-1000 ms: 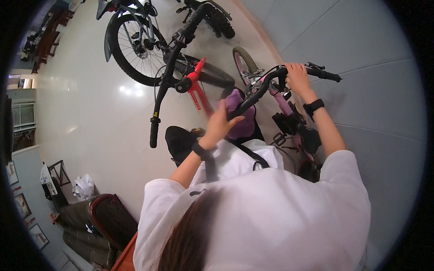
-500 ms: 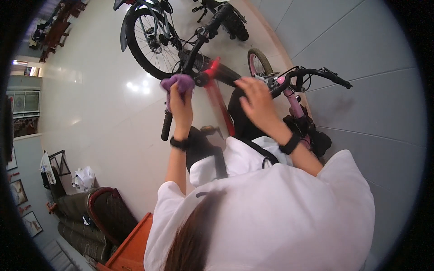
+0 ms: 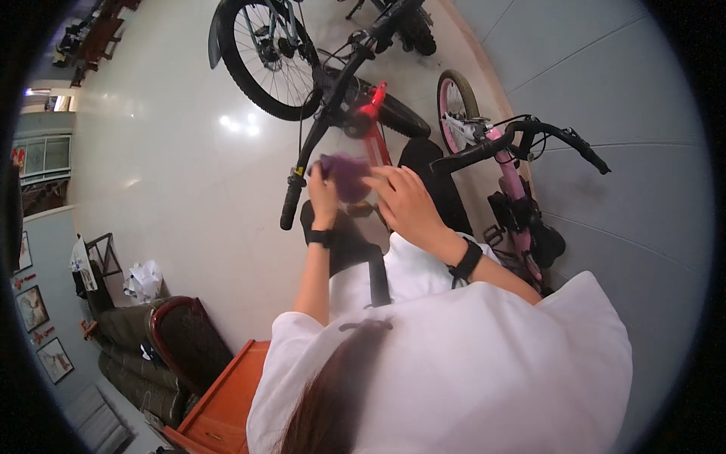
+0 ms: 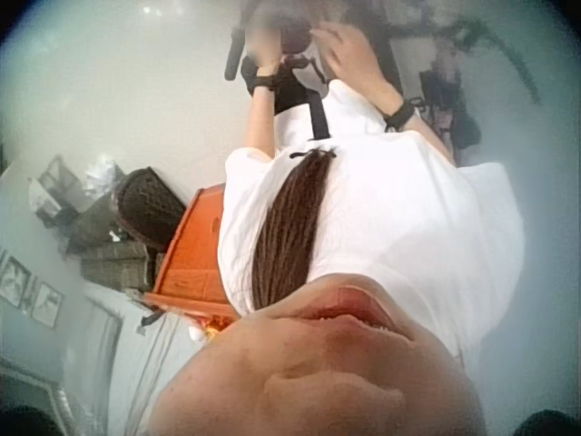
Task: The person wipes down various parts of several bicycles using a purple cloth, including the handlebars, frames, and wheels.
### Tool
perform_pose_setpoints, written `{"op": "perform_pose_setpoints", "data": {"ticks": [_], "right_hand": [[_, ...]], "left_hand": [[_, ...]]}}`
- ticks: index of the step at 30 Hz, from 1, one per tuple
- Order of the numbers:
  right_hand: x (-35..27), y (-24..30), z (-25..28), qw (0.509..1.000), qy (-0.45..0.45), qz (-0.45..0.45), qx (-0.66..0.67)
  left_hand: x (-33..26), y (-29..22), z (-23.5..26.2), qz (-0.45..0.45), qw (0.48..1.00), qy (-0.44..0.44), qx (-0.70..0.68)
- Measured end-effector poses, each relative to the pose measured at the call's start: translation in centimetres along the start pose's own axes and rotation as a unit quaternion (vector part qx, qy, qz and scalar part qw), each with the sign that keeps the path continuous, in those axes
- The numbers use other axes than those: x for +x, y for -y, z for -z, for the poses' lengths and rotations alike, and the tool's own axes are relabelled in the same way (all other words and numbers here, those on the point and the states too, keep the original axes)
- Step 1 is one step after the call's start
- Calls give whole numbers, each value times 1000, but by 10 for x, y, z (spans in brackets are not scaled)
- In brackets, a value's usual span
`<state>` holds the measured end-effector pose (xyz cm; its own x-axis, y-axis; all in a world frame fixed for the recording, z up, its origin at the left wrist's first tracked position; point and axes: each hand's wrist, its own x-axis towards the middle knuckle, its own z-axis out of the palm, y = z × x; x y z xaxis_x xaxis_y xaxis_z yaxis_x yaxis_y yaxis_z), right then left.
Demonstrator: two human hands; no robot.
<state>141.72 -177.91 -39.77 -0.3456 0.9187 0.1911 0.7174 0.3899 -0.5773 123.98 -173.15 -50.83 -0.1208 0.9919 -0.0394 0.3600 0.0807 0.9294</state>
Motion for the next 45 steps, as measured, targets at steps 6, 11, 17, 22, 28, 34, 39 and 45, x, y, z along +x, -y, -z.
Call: {"op": "perform_pose_setpoints", "data": {"ticks": [6,11,17,22,28,34,39,45], "right_hand": [[9,1,-17,999,8,-1,53],[20,2,-18,996,19,-14,83],[24,-10,-26,995,2,-49,93],[33,-15,-24,992,-20,-79,94],[52,-10,-34,990,-23,-80,111],[58,-12,-35,982,-8,-134,130],[68,-6,-32,983,-7,-125,137],[54,-16,-32,978,-13,-149,145]], "left_hand": [[24,-75,3,-45,991,-97,84],[38,-65,-13,-69,981,-137,119],[-6,9,-22,59,995,18,78],[-5,-54,8,4,993,-112,48],[42,-70,17,-104,989,-104,26],[104,-91,22,-112,991,39,70],[109,-72,33,-109,982,103,115],[31,-65,61,-26,989,110,97]]}}
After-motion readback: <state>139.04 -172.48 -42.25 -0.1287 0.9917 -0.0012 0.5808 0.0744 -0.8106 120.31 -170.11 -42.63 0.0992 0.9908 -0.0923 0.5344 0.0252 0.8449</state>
